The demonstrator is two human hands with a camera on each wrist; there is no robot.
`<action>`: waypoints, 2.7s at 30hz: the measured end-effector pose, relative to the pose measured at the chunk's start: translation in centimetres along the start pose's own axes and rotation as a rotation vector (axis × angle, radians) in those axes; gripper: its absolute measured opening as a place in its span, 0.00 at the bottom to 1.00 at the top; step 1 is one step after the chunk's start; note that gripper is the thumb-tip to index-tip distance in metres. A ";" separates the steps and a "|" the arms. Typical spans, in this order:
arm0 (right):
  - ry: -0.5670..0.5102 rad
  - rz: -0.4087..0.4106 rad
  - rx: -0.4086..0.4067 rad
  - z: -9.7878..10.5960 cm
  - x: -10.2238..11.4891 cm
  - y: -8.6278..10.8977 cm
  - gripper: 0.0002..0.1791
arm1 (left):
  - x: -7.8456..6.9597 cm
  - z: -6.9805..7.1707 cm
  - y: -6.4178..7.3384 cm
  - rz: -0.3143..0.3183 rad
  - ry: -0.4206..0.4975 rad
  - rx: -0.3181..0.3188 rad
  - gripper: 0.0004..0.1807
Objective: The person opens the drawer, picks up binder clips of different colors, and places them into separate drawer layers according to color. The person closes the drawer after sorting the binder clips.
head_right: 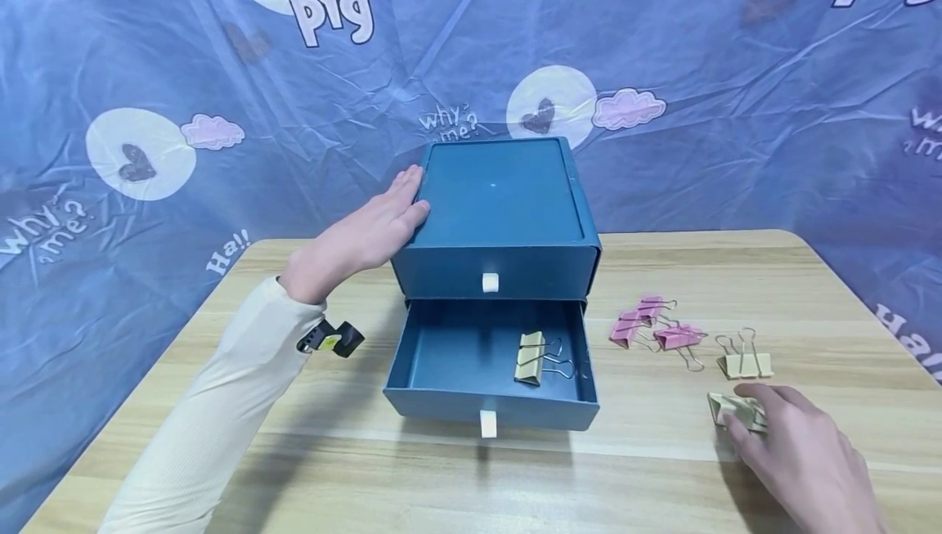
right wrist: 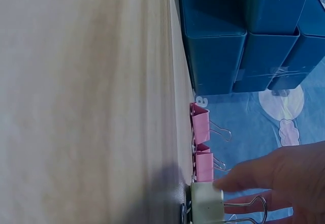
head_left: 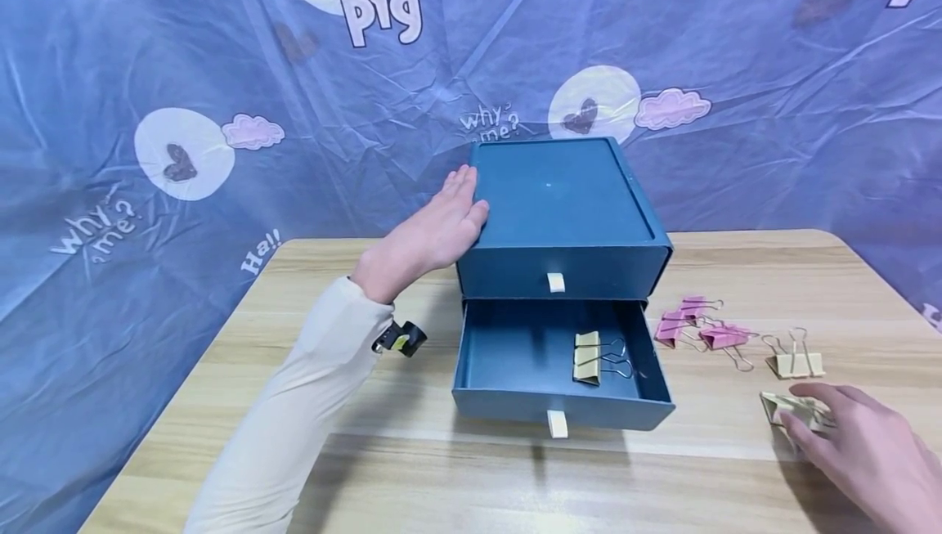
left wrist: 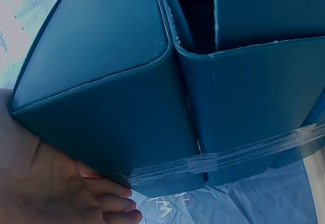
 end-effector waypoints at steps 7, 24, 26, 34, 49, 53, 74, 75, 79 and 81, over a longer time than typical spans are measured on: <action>0.013 -0.017 -0.013 -0.2 0.2 -0.5 0.28 | 0.2 0.1 0.0 0.002 -0.003 -0.005 0.33; 0.028 -0.049 0.083 -0.3 -0.6 -0.7 0.17 | 0.0 0.1 0.1 0.002 0.006 -0.002 0.33; 0.035 -0.067 0.108 -0.4 -0.9 -0.7 0.19 | 0.0 0.0 0.1 0.003 0.006 0.000 0.33; 0.066 -0.101 0.141 -0.8 -1.7 -0.6 0.19 | 0.0 0.0 -0.1 0.002 0.000 -0.002 0.33; -0.033 0.040 -0.019 0.4 0.7 -0.8 0.11 | 0.1 0.0 0.0 0.008 0.000 -0.005 0.33; -0.035 0.057 -0.019 0.3 0.7 -0.9 0.09 | 0.1 0.0 0.0 0.004 0.005 -0.003 0.33; -0.107 0.150 -0.145 0.7 1.9 -0.9 0.09 | 0.1 -0.1 0.0 -0.003 0.002 -0.002 0.33; -0.123 0.150 -0.158 0.8 2.0 -0.9 0.10 | 0.1 -0.1 0.0 -0.003 0.001 -0.001 0.33; -0.205 0.108 -0.176 1.5 2.9 -1.1 0.13 | 0.3 -0.2 0.0 -0.001 0.006 0.001 0.33; -0.231 0.091 -0.177 2.0 3.5 -1.4 0.14 | 0.4 -0.2 0.0 0.003 0.009 0.002 0.33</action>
Point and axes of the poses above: each hand's wrist, its own y-axis away from the middle knuckle, its own z-axis out of the back of the hand, x = y × z, the point moved 6 cm from there along -y, towards the middle knuckle, and after that the axes turned 7 degrees about -x, right-handed, at the moved point
